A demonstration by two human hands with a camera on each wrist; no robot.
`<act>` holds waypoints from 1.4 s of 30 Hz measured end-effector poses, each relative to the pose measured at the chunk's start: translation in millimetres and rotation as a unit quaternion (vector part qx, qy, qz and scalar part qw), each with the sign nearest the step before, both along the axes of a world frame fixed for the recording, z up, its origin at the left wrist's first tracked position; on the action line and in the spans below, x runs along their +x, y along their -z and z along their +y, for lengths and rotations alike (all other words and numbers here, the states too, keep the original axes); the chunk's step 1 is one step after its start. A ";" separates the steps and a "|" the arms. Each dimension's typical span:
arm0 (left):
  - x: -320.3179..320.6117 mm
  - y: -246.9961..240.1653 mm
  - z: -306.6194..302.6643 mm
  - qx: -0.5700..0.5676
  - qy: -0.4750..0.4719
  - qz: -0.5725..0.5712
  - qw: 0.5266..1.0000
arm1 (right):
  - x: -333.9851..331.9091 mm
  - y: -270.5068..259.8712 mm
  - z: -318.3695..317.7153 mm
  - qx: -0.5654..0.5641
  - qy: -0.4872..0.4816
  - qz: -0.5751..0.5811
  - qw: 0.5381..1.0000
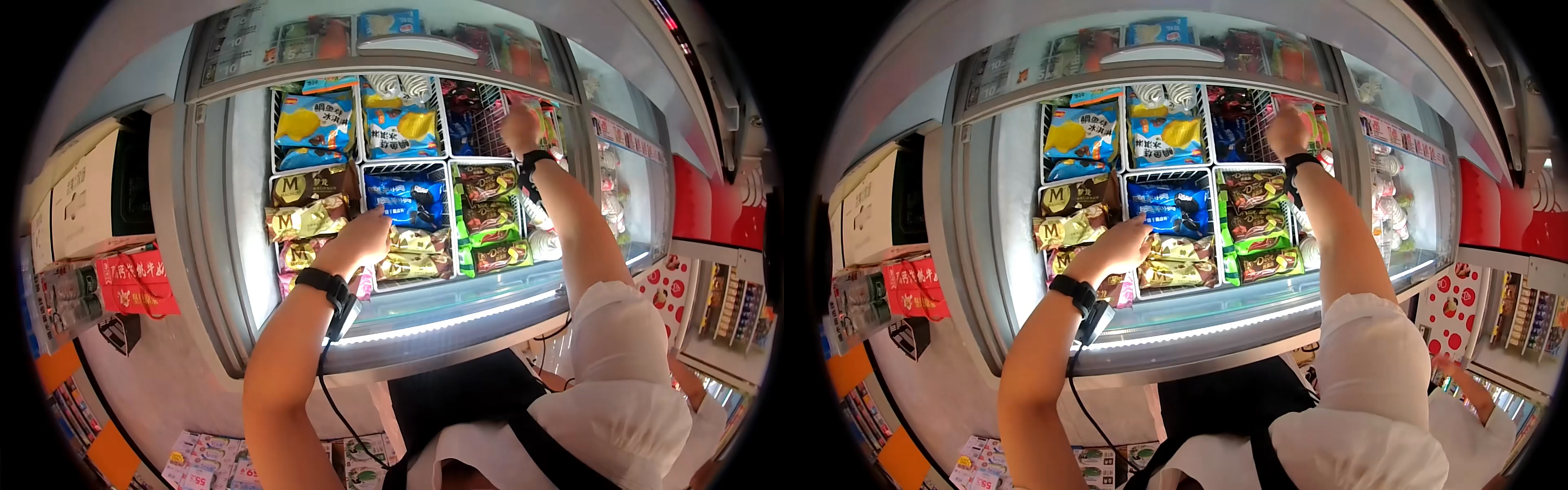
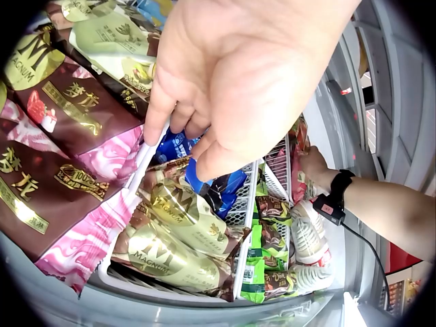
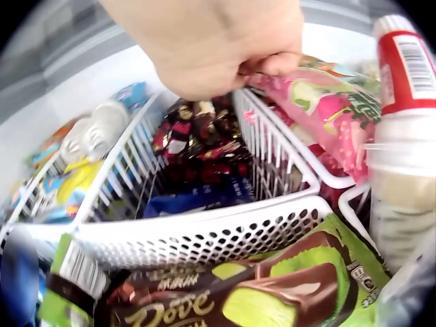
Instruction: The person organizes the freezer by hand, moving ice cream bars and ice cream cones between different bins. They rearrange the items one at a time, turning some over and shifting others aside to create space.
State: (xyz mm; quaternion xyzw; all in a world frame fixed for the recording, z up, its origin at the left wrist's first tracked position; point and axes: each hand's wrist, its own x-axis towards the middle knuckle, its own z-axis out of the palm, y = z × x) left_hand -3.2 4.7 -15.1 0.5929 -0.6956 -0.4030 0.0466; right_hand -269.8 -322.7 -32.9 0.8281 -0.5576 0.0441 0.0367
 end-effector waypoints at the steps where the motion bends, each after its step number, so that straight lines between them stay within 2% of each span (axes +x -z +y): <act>1: -1.0 -1.4 1.1 0.005 -0.010 0.004 1.000 | 13.6 1.0 11.5 0.008 -0.050 -0.023 0.998; 2: -1.4 -2.8 2.2 0.009 -0.021 0.007 1.000 | 27.6 0.9 21.3 0.016 -0.103 -0.047 0.994; 4: -2.1 -4.3 3.8 -0.002 -0.017 -0.007 1.000 | 45.8 31.9 12.8 0.133 -0.069 -0.043 0.988; 6: -4.3 -12.3 1.1 0.039 -0.027 -0.007 0.999 | 64.4 34.7 12.0 0.345 0.057 -0.084 0.933; 8: -4.8 -4.8 1.5 0.028 -0.001 -0.023 0.999 | 72.3 26.4 18.0 0.474 -0.014 -0.010 0.880; 9: -3.7 -6.5 -1.1 0.032 -0.006 -0.021 0.999 | 67.3 62.3 11.4 0.444 0.026 -0.031 0.895; 10: -4.3 -8.3 0.4 0.040 -0.008 -0.017 0.999 | 60.2 99.6 -3.6 0.321 -0.018 0.000 0.947; 11: -5.1 -11.5 -0.3 0.054 -0.002 -0.024 0.998 | 31.1 121.5 -24.9 0.317 -0.107 -0.096 0.937; 13: -4.2 -18.1 -2.4 0.083 0.011 -0.028 0.996 | 14.3 119.3 -31.5 0.384 -0.027 -0.181 0.905; 14: -4.4 -22.8 -4.5 0.079 0.057 -0.053 0.994 | 25.1 77.7 -31.6 0.439 0.135 -0.161 0.874; 16: -9.5 -21.2 -2.7 0.072 0.066 -0.097 0.990 | 61.5 -31.2 26.4 0.416 0.108 -0.097 0.898; 17: -11.6 -20.6 -2.6 0.071 0.081 -0.120 0.987 | 71.2 -71.1 58.7 0.283 0.049 0.003 0.958; 18: -11.3 -20.2 -0.7 0.081 0.071 -0.105 0.989 | 72.8 -88.8 80.0 0.224 0.010 0.011 0.974; 20: -7.2 -21.1 -2.4 0.096 0.051 -0.077 0.991 | 67.6 -114.9 113.9 0.364 -0.062 -0.145 0.918; 22: -4.4 -26.0 -4.3 0.101 0.057 -0.067 0.991 | 68.7 -118.4 131.6 0.476 -0.185 -0.127 0.851; 24: -6.3 -22.2 -4.2 0.104 0.059 -0.075 0.990 | 81.6 -95.1 145.1 0.486 -0.257 -0.017 0.835; 25: -7.7 -11.7 0.3 0.061 0.058 -0.093 0.992 | 88.3 -76.0 150.6 0.442 -0.285 0.014 0.851; 26: -8.2 -16.5 -2.2 0.094 0.052 -0.078 0.991 | 92.0 -52.9 155.6 0.396 -0.312 0.046 0.862; 27: -7.4 -26.7 -5.3 0.129 0.046 -0.064 0.989 | 91.3 -25.1 156.1 0.328 -0.359 0.008 0.874; 28: -6.7 -31.5 -6.7 0.164 0.042 -0.049 0.984 | 93.9 -24.4 161.0 0.129 -0.447 0.035 0.884; 30: -5.4 -28.5 -4.0 0.130 0.043 -0.054 0.989 | 101.2 -32.1 169.3 0.077 -0.444 0.041 0.892; 32: -5.7 -31.0 -2.9 0.130 0.034 -0.045 0.990 | 100.5 -28.8 184.0 0.281 -0.378 -0.026 0.882; 33: -5.5 -20.9 -0.8 0.108 0.038 -0.041 0.993 | 96.4 -18.4 188.4 0.298 -0.388 -0.034 0.872; 34: -6.4 -24.8 -0.7 0.116 0.037 -0.046 0.992 | 98.6 -5.9 189.3 0.267 -0.417 -0.020 0.868; 38: -6.6 -28.1 -5.0 0.163 0.020 -0.041 0.985 | 110.3 -3.7 178.7 0.349 -0.372 -0.026 0.859; 40: -4.8 -22.4 -1.8 0.138 0.020 -0.035 0.990 | 125.4 -17.8 150.8 0.509 -0.309 -0.010 0.804; 41: -4.6 -14.6 -1.8 0.138 0.015 -0.035 0.990 | 125.8 -31.1 131.5 0.488 -0.302 -0.018 0.819; 42: -4.1 -22.1 -4.1 0.140 0.016 -0.027 0.990 | 126.2 -48.0 111.7 0.534 -0.184 -0.043 0.824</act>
